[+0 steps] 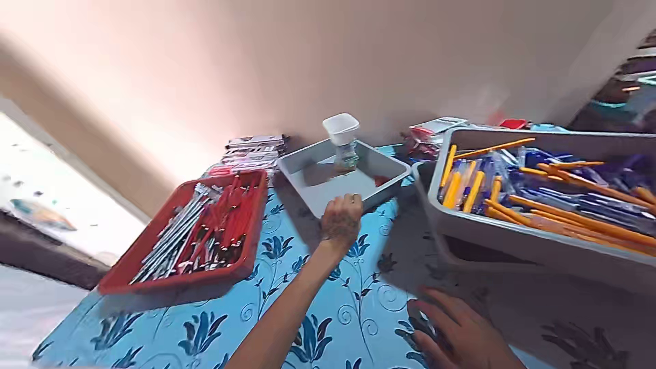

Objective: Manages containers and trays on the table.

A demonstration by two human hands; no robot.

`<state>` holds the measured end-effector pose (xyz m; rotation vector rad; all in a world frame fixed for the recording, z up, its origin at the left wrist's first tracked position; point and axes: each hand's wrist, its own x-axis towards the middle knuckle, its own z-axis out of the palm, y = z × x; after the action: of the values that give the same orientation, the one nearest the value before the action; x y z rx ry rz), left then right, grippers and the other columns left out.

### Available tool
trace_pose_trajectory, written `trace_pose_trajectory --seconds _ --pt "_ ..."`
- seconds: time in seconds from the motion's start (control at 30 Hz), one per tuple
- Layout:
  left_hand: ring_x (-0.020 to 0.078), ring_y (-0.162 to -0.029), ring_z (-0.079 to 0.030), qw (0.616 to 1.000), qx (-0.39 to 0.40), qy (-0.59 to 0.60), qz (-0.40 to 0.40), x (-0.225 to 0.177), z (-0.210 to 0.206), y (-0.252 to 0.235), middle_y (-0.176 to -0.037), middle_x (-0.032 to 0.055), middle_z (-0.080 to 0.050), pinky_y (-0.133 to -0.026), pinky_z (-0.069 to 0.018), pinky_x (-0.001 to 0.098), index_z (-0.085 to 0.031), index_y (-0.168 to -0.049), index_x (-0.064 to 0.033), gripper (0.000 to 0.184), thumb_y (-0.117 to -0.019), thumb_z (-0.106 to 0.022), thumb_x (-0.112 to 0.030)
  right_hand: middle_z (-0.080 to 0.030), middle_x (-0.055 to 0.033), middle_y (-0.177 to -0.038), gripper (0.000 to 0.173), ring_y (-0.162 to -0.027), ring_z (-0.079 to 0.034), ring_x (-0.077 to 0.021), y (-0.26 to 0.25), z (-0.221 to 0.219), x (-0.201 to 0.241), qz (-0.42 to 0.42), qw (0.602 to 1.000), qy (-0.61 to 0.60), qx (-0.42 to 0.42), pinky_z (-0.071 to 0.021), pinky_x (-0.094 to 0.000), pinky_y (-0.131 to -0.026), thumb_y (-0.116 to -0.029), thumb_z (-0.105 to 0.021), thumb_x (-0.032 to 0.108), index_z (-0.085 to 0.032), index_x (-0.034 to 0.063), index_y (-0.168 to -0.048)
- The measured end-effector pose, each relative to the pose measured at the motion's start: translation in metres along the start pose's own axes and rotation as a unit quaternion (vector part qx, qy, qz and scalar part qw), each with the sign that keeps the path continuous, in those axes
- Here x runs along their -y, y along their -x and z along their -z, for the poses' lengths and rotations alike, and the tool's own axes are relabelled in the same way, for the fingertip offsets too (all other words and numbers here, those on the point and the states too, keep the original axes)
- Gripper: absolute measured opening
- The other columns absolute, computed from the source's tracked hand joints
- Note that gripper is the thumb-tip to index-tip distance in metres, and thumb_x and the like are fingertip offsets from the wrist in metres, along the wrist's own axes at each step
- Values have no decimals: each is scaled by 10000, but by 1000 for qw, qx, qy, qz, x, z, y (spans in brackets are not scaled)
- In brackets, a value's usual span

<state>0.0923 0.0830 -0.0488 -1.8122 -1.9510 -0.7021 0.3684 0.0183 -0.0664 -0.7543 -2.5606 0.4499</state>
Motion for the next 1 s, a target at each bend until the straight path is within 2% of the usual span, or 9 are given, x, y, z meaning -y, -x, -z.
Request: trace_pose_trajectory --seconds 0.17,0.37,0.5,0.63,0.77,0.8,0.87,0.93,1.0 --pt "378 -793 -673 1000 12 1 -9 -8 8 -1 -856 210 -655 -642 -529 471 -683 -1022 38 153 -870 -690 19 -608 -313 -1352 398 -1204 -607 -521 -1 7 3 -10 999 -12 33 -499 -645 -948 -998 -603 284 -696 -25 -1231" --pt "395 -841 -676 997 69 -12 22 -22 15 -8 -934 236 -661 -669 -534 478 -661 -1100 51 196 -906 -648 32 -611 -302 -1353 407 -1207 -609 -505 0 6 2 -14 999 -6 32 -500 -630 -957 -1005 -590 308 -697 -10 -1236" --pt "373 -795 -670 997 56 -34 32 -34 1 -19 -900 221 -646 -617 -527 442 -640 -1081 49 156 -927 -615 40 -615 -301 -1349 404 -1221 -606 -498 0 4 0 -11 1000 -10 25 -495 -620 -977 -1002 -585 311 -706 -6 -1222" --pt "401 -889 -664 993 105 -5 44 -49 4 -33 -1012 256 -638 -693 -534 469 -590 -1186 72 232 -957 -594 33 -620 -282 -1354 393 -1207 -619 -482 0 6 1 -24 999 -23 27 -514 -609 -952 -996 -603 303 -708 1 -1225" --pt "426 -1027 -652 987 136 83 8 -38 11 -32 -1135 273 -637 -843 -536 540 -545 -1387 53 498 -928 -697 -67 -628 -260 -1359 378 -1205 -627 -463 1 7 0 -28 999 -35 26 -520 -597 -954 -988 -620 291 -715 8 -1221" --pt "424 -1030 -651 987 135 88 -4 -30 13 -28 -1131 266 -647 -847 -524 545 -555 -1395 34 511 -926 -710 -98 -629 -261 -1358 378 -1207 -627 -462 1 7 -1 -28 999 -39 26 -518 -597 -960 -987 -621 290 -716 7 -1220" --pt "413 -986 -668 989 125 80 -28 -12 17 -17 -1077 245 -673 -820 -525 546 -596 -1363 12 472 -934 -709 -147 -627 -264 -1358 374 -1217 -621 -463 1 7 -1 -27 998 -46 30 -512 -596 -972 -993 -615 296 -716 10 -1212" --pt "399 -900 -688 990 103 64 -73 9 18 -6 -989 226 -693 -760 -531 535 -646 -1301 16 419 -932 -703 -175 -626 -264 -1362 374 -1228 -616 -459 0 8 -1 -27 998 -49 34 -508 -589 -982 -1001 -608 305 -717 14 -1209" --pt "388 -837 -696 987 91 54 -118 26 17 0 -911 208 -705 -744 -530 527 -689 -1212 25 351 -935 -697 -191 -624 -265 -1364 372 -1240 -609 -458 -1 10 0 -32 998 -48 38 -501 -590 -991 -999 -609 304 -718 16 -1207"
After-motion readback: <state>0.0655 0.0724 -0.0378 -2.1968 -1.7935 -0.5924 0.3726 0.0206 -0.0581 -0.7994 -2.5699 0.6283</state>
